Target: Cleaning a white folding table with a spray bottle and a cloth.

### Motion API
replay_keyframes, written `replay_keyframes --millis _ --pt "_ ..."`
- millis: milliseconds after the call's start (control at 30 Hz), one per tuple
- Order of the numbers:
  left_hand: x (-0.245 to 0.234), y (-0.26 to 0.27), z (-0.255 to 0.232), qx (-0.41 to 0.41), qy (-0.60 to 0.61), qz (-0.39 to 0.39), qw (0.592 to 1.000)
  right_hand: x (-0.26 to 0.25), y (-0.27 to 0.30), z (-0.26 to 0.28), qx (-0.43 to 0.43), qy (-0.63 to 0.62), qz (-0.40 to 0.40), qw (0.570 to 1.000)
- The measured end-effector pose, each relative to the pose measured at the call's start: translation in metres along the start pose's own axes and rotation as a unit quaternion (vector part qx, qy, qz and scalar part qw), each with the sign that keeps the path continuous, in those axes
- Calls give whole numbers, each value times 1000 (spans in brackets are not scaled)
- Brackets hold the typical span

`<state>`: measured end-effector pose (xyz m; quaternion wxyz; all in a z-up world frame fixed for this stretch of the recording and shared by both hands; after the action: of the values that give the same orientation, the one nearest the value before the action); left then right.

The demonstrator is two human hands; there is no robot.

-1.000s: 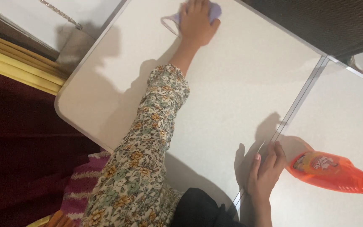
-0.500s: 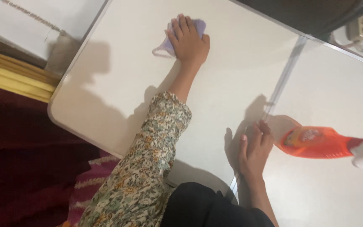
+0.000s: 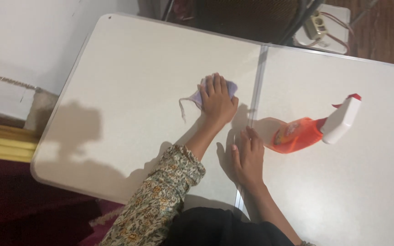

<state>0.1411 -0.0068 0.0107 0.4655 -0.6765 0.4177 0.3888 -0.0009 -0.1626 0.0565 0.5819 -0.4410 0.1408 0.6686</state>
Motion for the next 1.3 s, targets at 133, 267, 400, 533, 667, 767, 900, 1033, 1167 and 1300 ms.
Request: replay_keyframes --millis 133,267,400,533,667,767,900,1033,1167,1300 --pt "-5 18 -22 57 28 23 998 -2 -1 -5 10 -18 -5 1000" --pt "-4 29 -27 153 52 92 982 -4 1 -3 15 -35 -4 999" --pt "6 26 -8 196 53 158 966 -6 1 -5 23 -45 -1 999" --pt "-9 8 40 130 -5 168 977 -6 0 -3 23 -49 2 999" --pt "-33 -8 112 -16 -60 131 989 -9 1 -4 27 -54 3 998" --pt "-38 -13 166 -77 -66 98 990 -10 0 -1 30 -57 6 998" --pt "-52 -9 211 -175 -74 50 981 -11 -2 -2 33 -58 10 998" --pt "-59 -1 216 -241 -52 37 968 -7 0 -2 25 -48 7 999" --pt "-42 -2 203 -232 -69 46 969 -5 -3 -3 23 -36 9 999" --pt "-23 -2 168 -160 -71 71 982 -3 -3 -3 22 -30 19 999"
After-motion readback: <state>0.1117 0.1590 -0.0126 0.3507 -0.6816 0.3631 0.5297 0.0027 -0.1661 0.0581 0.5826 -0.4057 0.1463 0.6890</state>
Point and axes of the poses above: each hand's wrist, its own y-axis away from the middle knuckle, its own x-axis out of the palm, z = x × y, the point moved 10 cm from there along -y, towards the middle knuckle, and after that the axes turned 4 degrees about x, right-handed, at the moved point
